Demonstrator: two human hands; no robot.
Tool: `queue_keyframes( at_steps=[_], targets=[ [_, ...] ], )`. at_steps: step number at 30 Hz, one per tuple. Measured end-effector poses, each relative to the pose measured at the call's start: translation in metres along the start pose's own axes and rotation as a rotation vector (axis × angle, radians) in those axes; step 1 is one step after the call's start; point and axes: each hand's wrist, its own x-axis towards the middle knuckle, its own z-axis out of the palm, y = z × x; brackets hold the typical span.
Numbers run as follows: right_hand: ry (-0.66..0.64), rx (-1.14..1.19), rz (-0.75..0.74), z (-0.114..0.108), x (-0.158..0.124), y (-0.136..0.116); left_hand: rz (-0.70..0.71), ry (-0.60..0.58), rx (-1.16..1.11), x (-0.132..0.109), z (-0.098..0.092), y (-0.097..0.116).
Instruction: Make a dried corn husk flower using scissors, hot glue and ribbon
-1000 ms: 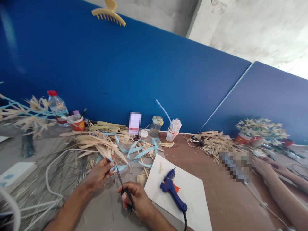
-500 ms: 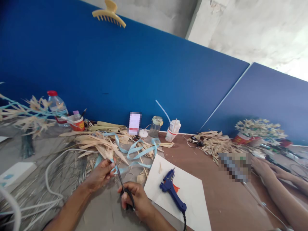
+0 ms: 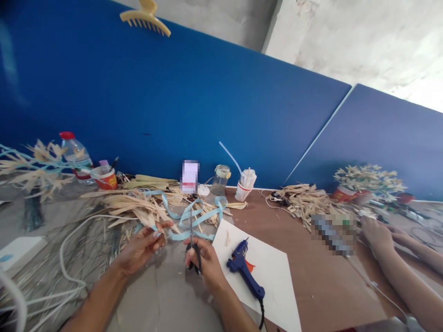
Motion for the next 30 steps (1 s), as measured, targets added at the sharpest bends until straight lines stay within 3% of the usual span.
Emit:
queue_keyframes(
  at_steps=[4,7,11,18,23,27,28,30],
  targets=[
    [0.115,-0.232,0.111,0.007,0.004,0.005,0.056,0.073,0.024,0.0,0.0,0.002],
    [0.148,-0.554,0.104,0.01,0.003,0.005,0.089,0.13,0.102,0.002,0.002,0.0],
    [0.102,-1.003,0.056,0.018,-0.004,-0.012,0.157,0.172,0.14,0.01,0.002,-0.003],
    [0.077,-1.594,0.162,0.049,0.005,-0.031,0.329,0.3,0.326,0.021,-0.005,-0.014],
    [-0.03,-1.631,0.191,0.06,0.024,-0.02,0.363,0.327,0.394,0.017,-0.001,-0.013],
    [-0.321,-1.378,0.118,0.041,0.033,-0.027,0.34,0.302,0.367,0.016,0.002,-0.011],
    [-0.33,-1.28,0.086,0.036,0.036,-0.03,0.336,0.304,0.364,0.016,0.002,-0.012],
    [-0.184,-1.052,0.024,0.029,0.04,-0.036,0.322,0.314,0.365,0.015,0.002,-0.012]
  ],
)
